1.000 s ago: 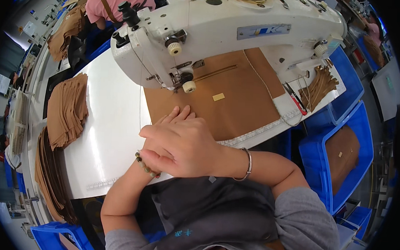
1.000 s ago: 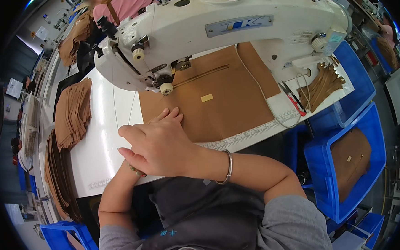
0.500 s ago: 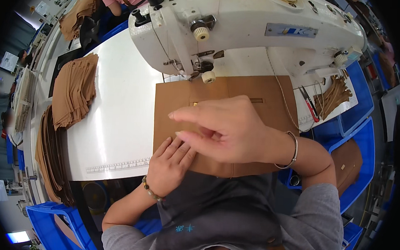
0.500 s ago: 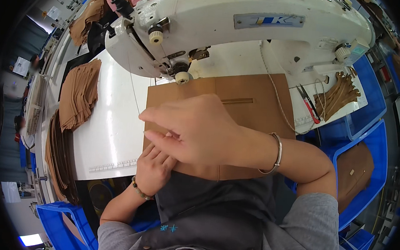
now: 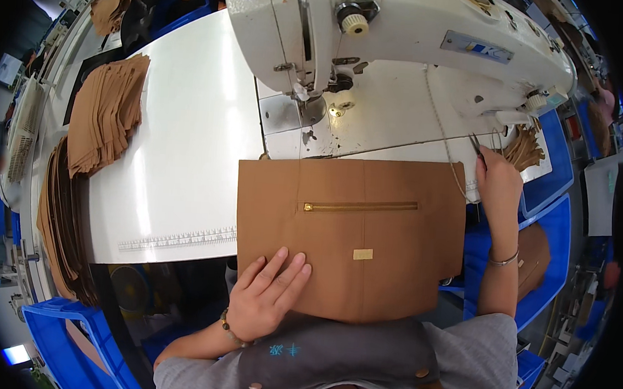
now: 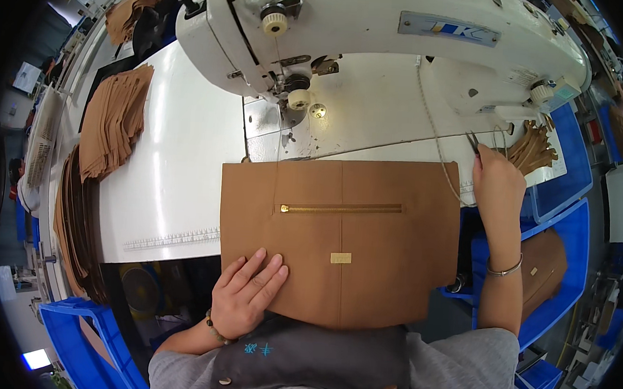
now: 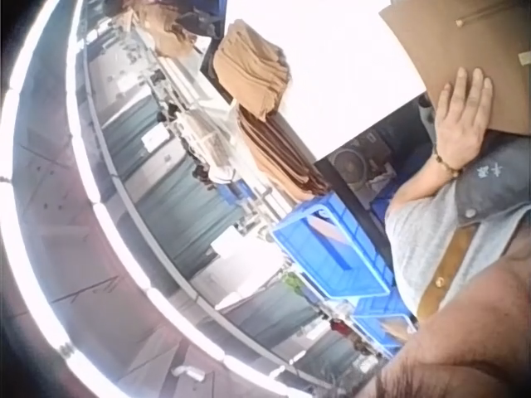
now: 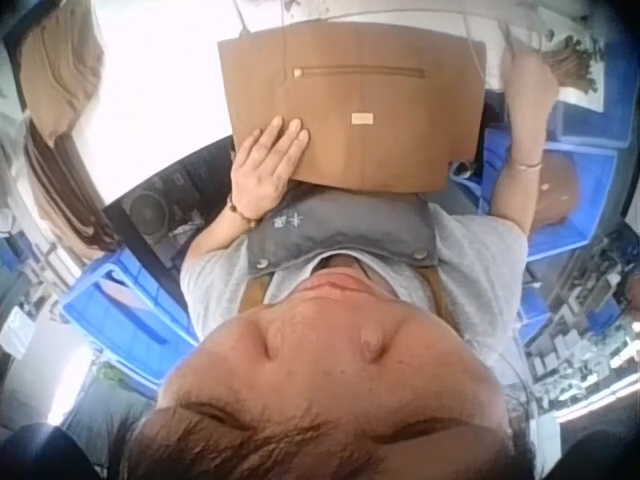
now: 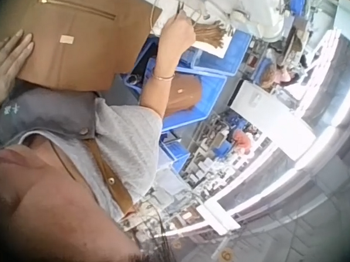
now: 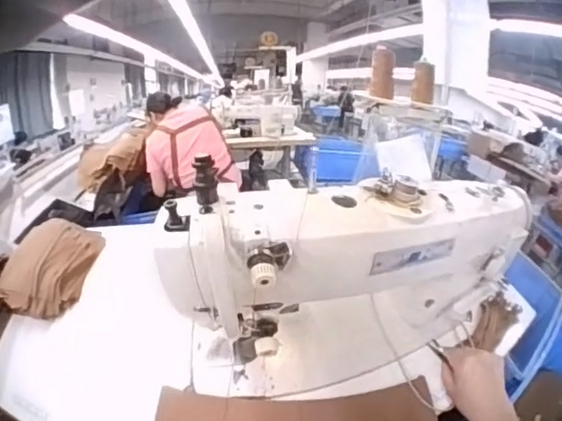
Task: Sewing and assembling leather bag components using an industrial sewing machine.
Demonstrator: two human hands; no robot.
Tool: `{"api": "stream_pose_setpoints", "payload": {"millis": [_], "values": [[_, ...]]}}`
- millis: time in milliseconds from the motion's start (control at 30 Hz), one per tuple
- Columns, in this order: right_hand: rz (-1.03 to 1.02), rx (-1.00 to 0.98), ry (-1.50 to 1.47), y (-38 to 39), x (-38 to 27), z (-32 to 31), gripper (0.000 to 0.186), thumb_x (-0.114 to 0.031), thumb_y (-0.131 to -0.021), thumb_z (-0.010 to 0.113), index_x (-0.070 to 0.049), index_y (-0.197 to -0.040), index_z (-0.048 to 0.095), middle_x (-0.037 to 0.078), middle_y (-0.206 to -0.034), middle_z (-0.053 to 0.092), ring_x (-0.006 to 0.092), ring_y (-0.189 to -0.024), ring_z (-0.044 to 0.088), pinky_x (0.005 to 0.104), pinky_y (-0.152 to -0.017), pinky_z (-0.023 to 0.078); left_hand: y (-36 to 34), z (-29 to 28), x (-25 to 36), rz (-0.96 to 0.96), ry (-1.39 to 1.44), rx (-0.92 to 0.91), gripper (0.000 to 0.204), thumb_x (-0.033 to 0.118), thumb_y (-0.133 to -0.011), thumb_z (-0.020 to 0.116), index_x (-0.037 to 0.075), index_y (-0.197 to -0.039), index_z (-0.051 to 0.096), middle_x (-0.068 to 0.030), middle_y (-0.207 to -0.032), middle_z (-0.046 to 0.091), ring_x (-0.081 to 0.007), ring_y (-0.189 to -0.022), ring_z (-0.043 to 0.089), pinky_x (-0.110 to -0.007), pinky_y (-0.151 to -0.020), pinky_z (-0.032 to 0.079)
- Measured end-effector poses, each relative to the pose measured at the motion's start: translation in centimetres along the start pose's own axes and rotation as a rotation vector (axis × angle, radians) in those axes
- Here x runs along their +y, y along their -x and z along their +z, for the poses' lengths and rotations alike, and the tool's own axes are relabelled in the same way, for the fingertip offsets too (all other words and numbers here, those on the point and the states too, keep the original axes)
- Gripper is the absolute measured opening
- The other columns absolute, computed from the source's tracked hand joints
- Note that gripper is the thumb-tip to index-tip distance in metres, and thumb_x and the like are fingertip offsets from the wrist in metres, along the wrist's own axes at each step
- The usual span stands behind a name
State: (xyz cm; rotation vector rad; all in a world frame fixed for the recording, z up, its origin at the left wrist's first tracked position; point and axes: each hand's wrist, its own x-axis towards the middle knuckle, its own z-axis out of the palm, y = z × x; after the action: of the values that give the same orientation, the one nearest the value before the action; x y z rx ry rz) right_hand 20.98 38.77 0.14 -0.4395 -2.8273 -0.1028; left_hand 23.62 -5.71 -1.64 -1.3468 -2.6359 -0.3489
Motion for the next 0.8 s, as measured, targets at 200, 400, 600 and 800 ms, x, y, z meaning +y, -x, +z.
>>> {"api": "stream_pose_setpoints", "payload": {"millis": [200,400,600,800], "values": [[0.073,0.139,-0.07,-1.1,2.7,-2.3,0.022,-0.017,-0.101,0.062,-0.006,-0.118,0.071,0.019,-0.102,0.074,0.0385,-0.093,0.071,0.0444,-0.079,0.056,-0.1,-1.4,0.1,-0.067,0.108,-0.217,0.078,0.056,-0.069,0.082,0.015,-0.135,0.068,-0.0008,-0.149,0.061,-0.0288,-0.142,0.052,-0.057,-0.115,0.035],[-0.166,0.038,-0.528,-0.2,-6.6,-3.6,0.026,-0.016,-0.103,0.06,-0.008,-0.128,0.061,0.014,-0.105,0.069,0.0346,-0.09,0.069,0.039,-0.078,0.055,-2.5,-1.2,-2.0,-0.149,0.124,0.0,0.081,0.06,-0.074,0.078,0.011,-0.137,0.066,-0.0065,-0.145,0.064,-0.0301,-0.137,0.056,-0.053,-0.115,0.035],[-0.714,-0.067,-0.391,-1.9,-17.1,0.6,0.023,-0.016,-0.093,0.069,-0.009,-0.113,0.06,0.01,-0.098,0.062,0.0312,-0.085,0.068,0.0424,-0.069,0.052,-4.3,2.7,-2.9,-0.318,-0.037,0.184,0.073,0.059,-0.085,0.073,0.007,-0.137,0.066,-0.0083,-0.146,0.063,-0.0304,-0.137,0.056,-0.051,-0.115,0.036],[-0.923,-0.105,-0.489,-3.4,-18.7,1.8,0.02,-0.02,-0.093,0.068,-0.009,-0.109,0.06,0.007,-0.095,0.063,0.0285,-0.08,0.067,0.042,-0.064,0.052,-3.3,4.1,-2.9,-0.295,-0.126,0.231,0.073,0.063,-0.088,0.069,0.008,-0.136,0.067,-0.0075,-0.146,0.064,-0.0284,-0.138,0.057,-0.05,-0.115,0.037]]}}
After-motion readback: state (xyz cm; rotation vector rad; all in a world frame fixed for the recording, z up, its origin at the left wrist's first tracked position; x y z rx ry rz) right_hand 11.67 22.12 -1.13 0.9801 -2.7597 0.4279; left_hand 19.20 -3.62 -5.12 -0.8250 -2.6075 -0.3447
